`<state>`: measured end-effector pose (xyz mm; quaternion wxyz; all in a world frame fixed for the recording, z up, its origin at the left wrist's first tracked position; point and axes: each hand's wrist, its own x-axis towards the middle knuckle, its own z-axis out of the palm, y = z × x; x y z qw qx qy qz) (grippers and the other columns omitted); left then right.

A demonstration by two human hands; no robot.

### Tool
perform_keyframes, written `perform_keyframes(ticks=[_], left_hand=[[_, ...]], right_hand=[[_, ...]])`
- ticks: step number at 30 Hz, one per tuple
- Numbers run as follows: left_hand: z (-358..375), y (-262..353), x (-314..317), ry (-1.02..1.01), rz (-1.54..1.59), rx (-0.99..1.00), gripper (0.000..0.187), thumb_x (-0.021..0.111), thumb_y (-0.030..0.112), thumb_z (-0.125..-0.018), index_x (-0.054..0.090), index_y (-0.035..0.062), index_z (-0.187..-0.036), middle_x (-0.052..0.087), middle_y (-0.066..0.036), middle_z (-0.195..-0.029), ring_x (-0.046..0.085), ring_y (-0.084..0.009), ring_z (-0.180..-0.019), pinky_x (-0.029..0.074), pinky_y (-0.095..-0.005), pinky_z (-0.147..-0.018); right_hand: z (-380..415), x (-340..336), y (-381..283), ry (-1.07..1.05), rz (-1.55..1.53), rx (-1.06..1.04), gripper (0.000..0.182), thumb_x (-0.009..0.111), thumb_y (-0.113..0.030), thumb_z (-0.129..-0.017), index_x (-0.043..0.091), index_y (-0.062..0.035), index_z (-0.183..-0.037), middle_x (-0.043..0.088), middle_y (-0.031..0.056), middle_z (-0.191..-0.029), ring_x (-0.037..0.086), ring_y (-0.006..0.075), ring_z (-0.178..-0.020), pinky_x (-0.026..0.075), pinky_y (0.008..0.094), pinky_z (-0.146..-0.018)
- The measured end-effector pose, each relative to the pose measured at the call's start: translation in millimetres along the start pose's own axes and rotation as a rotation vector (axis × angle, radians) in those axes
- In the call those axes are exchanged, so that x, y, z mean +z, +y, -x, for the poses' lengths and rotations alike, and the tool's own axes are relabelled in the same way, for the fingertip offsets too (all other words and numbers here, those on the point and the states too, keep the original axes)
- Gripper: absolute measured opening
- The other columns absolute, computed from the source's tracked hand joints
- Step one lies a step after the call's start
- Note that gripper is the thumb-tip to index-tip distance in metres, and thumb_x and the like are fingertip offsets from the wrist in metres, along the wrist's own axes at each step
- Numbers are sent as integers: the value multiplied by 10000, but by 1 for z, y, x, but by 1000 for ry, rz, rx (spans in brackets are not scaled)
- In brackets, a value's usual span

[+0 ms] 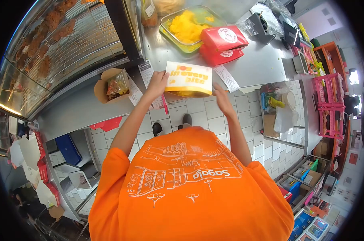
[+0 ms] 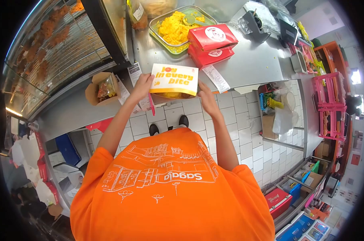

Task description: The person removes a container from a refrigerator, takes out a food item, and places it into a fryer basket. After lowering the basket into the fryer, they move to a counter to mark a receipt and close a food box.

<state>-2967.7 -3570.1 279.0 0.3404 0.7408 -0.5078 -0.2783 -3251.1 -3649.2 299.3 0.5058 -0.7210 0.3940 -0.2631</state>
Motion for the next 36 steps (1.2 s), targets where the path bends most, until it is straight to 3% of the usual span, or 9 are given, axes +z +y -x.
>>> perform_keyframes(ticks=[4,6,10,13,15,26,32,34,36], left_hand=[[20,16,19,193,-268,102,430,461,167,-972,421,-28,-1353,495,-194,-1232,463,-348,-1130,397,-415,-962],[18,29,11,230,-324,218,462,472,199,-965,404,2,-1377,469,-191,-1279,437,-351,-1181,366,-432,-1003],[4,46,-19,113,-667,713,656,498,450,-929,351,63,-1438,348,-196,-1444,305,-360,-1357,246,-500,-1119],[-10,40,-26,-112,-742,770,795,498,610,-866,332,107,-1458,286,-231,-1483,224,-394,-1401,159,-515,-1155],[-18,38,-26,-134,-704,807,837,516,637,-840,324,115,-1465,286,-257,-1475,250,-428,-1379,176,-519,-1149],[-26,48,-33,-362,-876,826,855,585,536,-850,227,112,-1501,282,-257,-1487,269,-484,-1361,246,-542,-1121],[-30,39,-34,-380,-610,854,800,595,475,-865,256,104,-1488,297,-245,-1485,279,-454,-1369,243,-558,-1120],[-27,39,-33,-317,-694,845,796,603,462,-862,264,96,-1483,306,-244,-1481,288,-450,-1365,261,-555,-1113],[-28,44,-33,-254,-773,841,792,611,449,-860,272,87,-1478,315,-242,-1476,297,-446,-1362,279,-551,-1106]], right_hand=[[-11,-10,-14,-49,-346,327,490,424,-297,-952,489,29,-1313,465,242,-1363,415,411,-1258,318,450,-1062],[-20,3,10,-96,369,7,534,460,-371,-961,482,16,-1328,465,254,-1356,404,403,-1271,307,448,-1074],[-36,-3,10,-67,441,-16,562,567,-380,-916,483,-30,-1347,450,238,-1378,403,390,-1275,313,452,-1074],[-44,-10,-46,21,536,-358,660,698,-376,-828,465,-109,-1384,403,209,-1432,376,387,-1307,311,451,-1090],[-44,-8,-60,-245,770,-485,784,769,-392,-744,438,-148,-1410,366,170,-1471,346,373,-1341,308,441,-1109],[-58,-16,-47,-374,850,-548,822,724,-455,-758,367,-212,-1457,389,129,-1465,339,340,-1347,262,471,-1131],[-60,-13,-45,-347,877,-558,689,666,-389,-827,391,-259,-1445,408,111,-1454,374,331,-1317,276,472,-1116],[-59,-12,-49,-338,856,-551,650,695,-187,-811,449,-221,-1412,435,133,-1427,377,333,-1313,270,447,-1135],[-62,-11,-40,-318,934,-598,645,671,-239,-831,425,-239,-1427,429,119,-1435,389,319,-1305,290,446,-1117]])
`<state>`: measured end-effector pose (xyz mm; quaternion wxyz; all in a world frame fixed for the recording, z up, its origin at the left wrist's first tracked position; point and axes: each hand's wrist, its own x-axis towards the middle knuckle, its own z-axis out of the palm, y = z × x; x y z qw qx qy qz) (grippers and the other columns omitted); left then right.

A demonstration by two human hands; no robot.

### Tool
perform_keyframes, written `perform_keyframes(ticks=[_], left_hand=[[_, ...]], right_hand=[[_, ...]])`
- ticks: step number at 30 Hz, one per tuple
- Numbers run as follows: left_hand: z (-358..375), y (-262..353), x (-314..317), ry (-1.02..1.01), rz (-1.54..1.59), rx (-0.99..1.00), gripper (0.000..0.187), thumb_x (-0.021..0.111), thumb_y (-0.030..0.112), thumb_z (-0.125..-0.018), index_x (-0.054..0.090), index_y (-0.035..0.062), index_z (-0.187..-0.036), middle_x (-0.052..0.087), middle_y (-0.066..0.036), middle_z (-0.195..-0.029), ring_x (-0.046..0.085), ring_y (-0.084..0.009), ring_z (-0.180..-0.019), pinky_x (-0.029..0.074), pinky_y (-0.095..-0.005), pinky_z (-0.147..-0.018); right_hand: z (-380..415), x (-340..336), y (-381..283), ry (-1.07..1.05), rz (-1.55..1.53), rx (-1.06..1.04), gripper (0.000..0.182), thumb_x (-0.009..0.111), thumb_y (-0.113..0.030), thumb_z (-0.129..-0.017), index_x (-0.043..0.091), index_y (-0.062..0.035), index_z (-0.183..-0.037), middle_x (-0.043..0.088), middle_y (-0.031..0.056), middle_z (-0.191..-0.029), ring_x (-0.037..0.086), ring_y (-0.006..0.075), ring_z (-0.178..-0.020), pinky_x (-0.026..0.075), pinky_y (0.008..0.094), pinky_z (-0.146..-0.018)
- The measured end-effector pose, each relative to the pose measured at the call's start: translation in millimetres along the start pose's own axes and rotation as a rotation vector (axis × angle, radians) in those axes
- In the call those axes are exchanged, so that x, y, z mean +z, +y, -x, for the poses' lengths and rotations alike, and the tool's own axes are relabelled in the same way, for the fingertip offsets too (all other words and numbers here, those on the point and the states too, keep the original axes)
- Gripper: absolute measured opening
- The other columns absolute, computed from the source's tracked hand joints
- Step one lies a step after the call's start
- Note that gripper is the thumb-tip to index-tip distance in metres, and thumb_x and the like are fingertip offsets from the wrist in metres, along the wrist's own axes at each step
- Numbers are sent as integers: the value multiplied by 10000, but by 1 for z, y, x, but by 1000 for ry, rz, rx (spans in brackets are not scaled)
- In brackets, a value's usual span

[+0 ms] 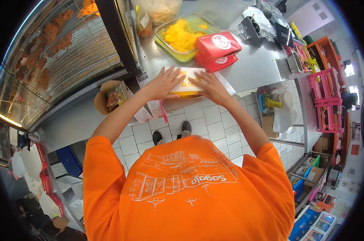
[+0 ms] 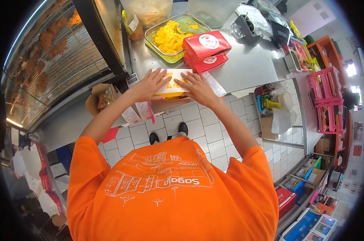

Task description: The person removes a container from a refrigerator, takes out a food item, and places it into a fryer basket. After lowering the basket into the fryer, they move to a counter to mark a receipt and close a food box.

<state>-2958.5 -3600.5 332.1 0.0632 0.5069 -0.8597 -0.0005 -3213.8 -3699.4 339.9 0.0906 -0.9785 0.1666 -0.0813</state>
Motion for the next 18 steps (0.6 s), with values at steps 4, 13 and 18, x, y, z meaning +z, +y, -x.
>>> perform_keyframes(ticks=[4,13,18], left_hand=[[-5,3,-2,-96,-129,31,753,594,407,-875,286,58,-1466,332,-239,-1467,330,-429,-1350,333,-534,-1081],[5,-6,29,69,-420,206,560,542,253,-897,419,-44,-1357,449,-199,-1387,421,-374,-1311,421,-454,-1036],[15,8,4,48,-36,174,602,564,292,-901,386,0,-1396,382,-176,-1455,310,-320,-1395,320,-515,-1099]], right_hand=[[-1,2,-2,13,56,-13,633,646,-271,-855,407,-245,-1440,425,116,-1438,406,316,-1291,316,438,-1099],[5,7,-7,54,-19,-5,620,639,-280,-864,410,-226,-1437,405,137,-1448,390,358,-1296,316,448,-1106],[9,8,-5,35,-42,8,610,624,-301,-878,403,-244,-1443,371,127,-1474,361,358,-1323,304,443,-1114]])
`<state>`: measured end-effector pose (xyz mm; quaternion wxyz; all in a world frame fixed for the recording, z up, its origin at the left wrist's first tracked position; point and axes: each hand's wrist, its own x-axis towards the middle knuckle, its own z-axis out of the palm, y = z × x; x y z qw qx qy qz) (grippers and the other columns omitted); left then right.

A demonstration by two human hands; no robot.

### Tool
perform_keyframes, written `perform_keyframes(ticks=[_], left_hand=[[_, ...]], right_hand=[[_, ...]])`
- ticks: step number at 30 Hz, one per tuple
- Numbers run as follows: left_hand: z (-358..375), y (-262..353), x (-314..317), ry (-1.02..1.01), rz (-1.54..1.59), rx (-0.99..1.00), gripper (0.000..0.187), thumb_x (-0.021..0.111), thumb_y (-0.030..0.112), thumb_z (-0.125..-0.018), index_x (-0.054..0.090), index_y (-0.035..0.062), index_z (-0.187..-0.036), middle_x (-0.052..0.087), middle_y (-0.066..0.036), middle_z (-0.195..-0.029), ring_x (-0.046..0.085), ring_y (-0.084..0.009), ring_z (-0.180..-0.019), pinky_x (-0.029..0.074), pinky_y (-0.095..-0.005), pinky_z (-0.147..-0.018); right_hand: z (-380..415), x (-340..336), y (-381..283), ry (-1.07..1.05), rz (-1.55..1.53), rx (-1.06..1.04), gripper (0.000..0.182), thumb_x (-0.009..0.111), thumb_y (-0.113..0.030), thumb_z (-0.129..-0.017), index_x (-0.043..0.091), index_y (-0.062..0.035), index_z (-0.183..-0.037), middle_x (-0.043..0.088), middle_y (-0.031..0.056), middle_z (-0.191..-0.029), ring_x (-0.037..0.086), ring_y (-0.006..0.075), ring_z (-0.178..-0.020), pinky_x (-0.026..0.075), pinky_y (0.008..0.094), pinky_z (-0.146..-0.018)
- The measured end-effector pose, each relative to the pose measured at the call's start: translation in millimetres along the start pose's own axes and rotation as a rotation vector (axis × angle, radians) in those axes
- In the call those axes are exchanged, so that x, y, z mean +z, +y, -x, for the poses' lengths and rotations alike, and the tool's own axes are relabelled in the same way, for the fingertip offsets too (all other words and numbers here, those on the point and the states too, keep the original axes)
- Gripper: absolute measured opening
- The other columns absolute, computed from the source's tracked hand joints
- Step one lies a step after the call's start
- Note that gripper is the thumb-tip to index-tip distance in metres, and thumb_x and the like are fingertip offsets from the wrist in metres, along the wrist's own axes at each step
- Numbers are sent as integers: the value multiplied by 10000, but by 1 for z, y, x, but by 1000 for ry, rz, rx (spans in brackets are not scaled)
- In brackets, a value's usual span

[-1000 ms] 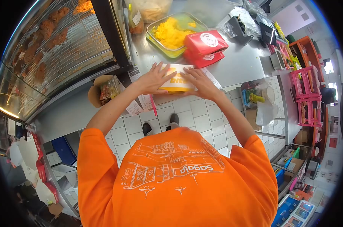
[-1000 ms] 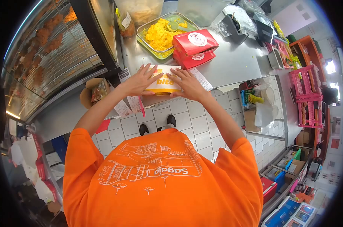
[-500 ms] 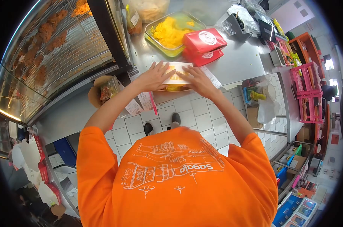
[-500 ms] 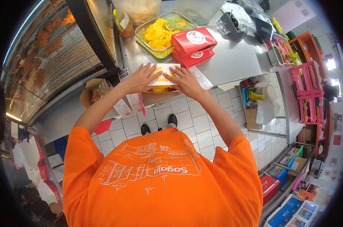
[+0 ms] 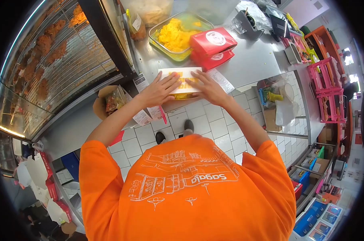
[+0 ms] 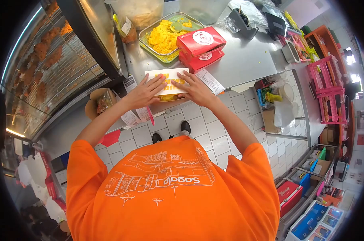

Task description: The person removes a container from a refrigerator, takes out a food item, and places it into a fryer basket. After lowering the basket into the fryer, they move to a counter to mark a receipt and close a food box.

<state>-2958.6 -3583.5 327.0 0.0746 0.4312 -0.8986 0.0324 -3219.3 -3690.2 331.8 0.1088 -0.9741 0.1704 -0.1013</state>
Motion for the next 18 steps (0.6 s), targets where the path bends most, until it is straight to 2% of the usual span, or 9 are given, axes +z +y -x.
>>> perform_keyframes(ticks=[2,5,8,12,18], left_hand=[[4,3,-4,-3,105,-77,698,591,361,-892,311,60,-1456,287,-137,-1525,204,-279,-1443,194,-581,-1133],[0,3,3,-57,90,-80,803,620,418,-854,245,109,-1494,225,-109,-1556,152,-268,-1458,150,-624,-1125],[-3,1,15,17,86,-68,835,685,384,-797,286,124,-1482,234,-89,-1556,183,-258,-1453,123,-629,-1129],[-1,2,27,55,61,-68,807,688,368,-794,314,143,-1473,260,-69,-1549,197,-248,-1450,112,-634,-1129],[-7,23,28,134,85,-217,667,686,332,-803,435,227,-1411,331,-22,-1520,259,-217,-1429,111,-694,-1090]], right_hand=[[1,-1,0,2,-29,1,606,617,-312,-884,398,-251,-1446,359,124,-1482,349,359,-1332,300,444,-1117],[1,-1,1,-18,-25,2,613,599,-368,-891,384,-264,-1455,341,123,-1493,325,359,-1349,286,452,-1123],[2,1,3,-56,7,0,629,571,-421,-898,353,-273,-1470,300,120,-1516,283,356,-1375,264,460,-1134],[5,3,-2,-66,57,7,642,551,-433,-907,318,-275,-1485,241,109,-1543,227,348,-1405,247,459,-1145],[4,12,3,-52,86,10,633,557,-398,-908,323,-269,-1482,234,99,-1547,212,342,-1415,247,459,-1149]])
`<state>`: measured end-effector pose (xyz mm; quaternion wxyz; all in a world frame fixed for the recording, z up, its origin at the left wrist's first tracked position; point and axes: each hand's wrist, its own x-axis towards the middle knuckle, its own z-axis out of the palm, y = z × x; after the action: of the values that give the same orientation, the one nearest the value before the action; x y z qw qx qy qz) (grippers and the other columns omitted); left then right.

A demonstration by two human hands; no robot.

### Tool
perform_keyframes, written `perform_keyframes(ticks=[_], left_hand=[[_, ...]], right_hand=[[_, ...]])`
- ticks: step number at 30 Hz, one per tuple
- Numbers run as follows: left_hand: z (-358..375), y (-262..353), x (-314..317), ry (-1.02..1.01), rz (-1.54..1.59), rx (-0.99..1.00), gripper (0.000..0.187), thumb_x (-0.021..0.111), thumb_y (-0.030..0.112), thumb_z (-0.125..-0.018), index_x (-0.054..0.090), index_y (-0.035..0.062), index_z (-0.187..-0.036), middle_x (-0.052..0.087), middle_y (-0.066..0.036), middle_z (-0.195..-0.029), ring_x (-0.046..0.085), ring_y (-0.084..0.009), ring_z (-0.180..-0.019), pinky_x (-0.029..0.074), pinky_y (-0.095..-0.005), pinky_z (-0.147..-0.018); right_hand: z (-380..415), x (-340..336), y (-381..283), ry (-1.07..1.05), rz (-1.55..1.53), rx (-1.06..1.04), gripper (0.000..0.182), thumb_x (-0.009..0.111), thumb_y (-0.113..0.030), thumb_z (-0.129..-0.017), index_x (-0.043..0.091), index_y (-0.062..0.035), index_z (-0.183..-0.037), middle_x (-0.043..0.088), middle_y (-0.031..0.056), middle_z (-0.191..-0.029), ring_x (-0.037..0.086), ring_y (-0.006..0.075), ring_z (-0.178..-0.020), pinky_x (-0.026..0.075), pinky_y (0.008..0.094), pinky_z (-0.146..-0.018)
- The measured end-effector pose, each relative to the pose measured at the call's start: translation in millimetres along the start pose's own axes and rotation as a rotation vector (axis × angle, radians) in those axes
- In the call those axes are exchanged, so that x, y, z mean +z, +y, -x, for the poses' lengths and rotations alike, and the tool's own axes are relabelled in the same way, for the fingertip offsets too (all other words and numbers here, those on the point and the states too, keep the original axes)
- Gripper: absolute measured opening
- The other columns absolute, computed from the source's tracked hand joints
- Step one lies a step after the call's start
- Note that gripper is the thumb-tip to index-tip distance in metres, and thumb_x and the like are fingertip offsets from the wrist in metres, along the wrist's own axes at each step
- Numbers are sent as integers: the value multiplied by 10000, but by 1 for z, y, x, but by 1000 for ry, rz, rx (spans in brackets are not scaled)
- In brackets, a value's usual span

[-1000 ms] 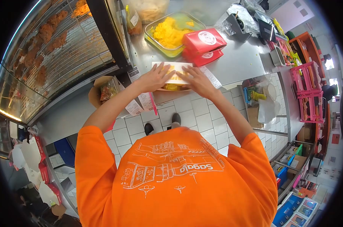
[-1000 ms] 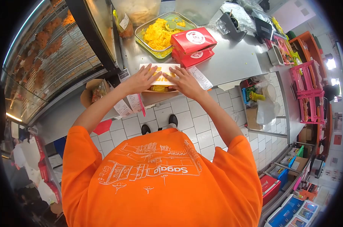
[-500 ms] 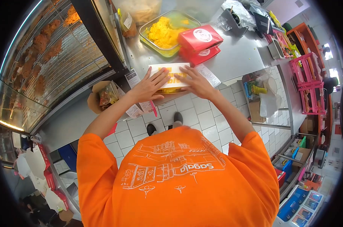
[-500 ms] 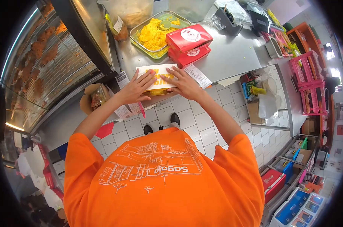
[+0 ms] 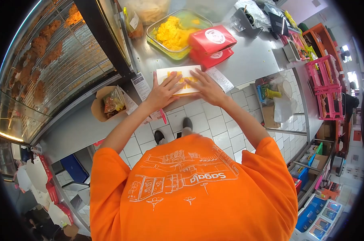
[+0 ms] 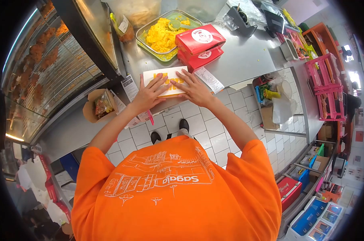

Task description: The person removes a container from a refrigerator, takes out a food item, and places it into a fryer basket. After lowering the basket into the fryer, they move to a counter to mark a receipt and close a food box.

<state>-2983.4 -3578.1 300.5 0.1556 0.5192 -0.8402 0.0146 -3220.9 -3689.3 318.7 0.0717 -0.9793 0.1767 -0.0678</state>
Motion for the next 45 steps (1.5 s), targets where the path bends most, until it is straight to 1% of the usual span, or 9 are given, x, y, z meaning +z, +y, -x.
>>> perform_keyframes(ticks=[6,13,18,20,23,33,36,41,45], left_hand=[[-2,13,8,150,109,-127,545,677,301,-827,527,226,-1346,434,10,-1456,322,-185,-1398,135,-722,-1048],[-14,32,13,240,203,-295,499,630,178,-870,534,164,-1360,442,-145,-1439,345,-382,-1367,320,-482,-1097],[-18,44,14,128,64,-432,477,657,143,-860,561,100,-1324,432,-118,-1462,345,-353,-1379,288,-474,-1097],[-15,44,20,123,34,-446,482,667,139,-851,561,94,-1319,434,-123,-1460,352,-354,-1375,293,-471,-1095],[-13,45,23,112,-8,-474,478,679,131,-838,571,89,-1302,429,-131,-1461,351,-360,-1371,304,-462,-1092],[-34,61,17,44,-54,-571,543,677,79,-822,502,104,-1336,382,-154,-1475,311,-385,-1378,267,-483,-1111],[-39,70,16,37,-64,-639,542,679,82,-823,502,109,-1335,383,-154,-1472,314,-382,-1378,265,-479,-1114],[-51,80,20,97,-100,-699,515,664,78,-834,514,95,-1326,404,-159,-1458,330,-379,-1371,276,-468,-1106],[-52,80,18,81,-88,-737,514,696,89,-805,547,95,-1296,419,-146,-1455,340,-364,-1368,287,-445,-1090]], right_hand=[[-1,4,0,59,-89,-1,648,608,-305,-872,356,-251,-1467,242,97,-1548,210,344,-1421,247,464,-1150],[-3,25,7,207,-143,-31,554,618,-246,-849,464,-149,-1372,378,167,-1455,344,345,-1360,274,523,-1110],[48,-32,43,519,-127,-206,428,600,-160,-817,575,-108,-1241,617,86,-961,604,304,-965,462,474,-955],[92,-56,146,466,368,394,123,635,-130,-782,645,-76,-892,577,42,-750,605,250,-747,519,384,-692],[156,-114,303,1312,-555,1054,138,534,-85,-921,631,4,-960,686,115,-789,668,190,-750,506,289,-676],[70,-97,508,868,-828,860,336,609,-292,-912,672,6,-1054,708,135,-908,666,215,-899,506,336,-792],[12,-110,533,301,-812,1055,353,710,-310,-811,712,19,-941,683,150,-1008,644,263,-899,538,387,-755],[9,-103,564,244,-1270,984,295,741,-226,-761,719,4,-944,618,162,-1028,607,314,-934,602,490,-622],[46,-84,545,690,-1630,609,211,632,-111,-895,676,50,-1025,531,157,-1297,553,278,-1129,566,461,-864]])
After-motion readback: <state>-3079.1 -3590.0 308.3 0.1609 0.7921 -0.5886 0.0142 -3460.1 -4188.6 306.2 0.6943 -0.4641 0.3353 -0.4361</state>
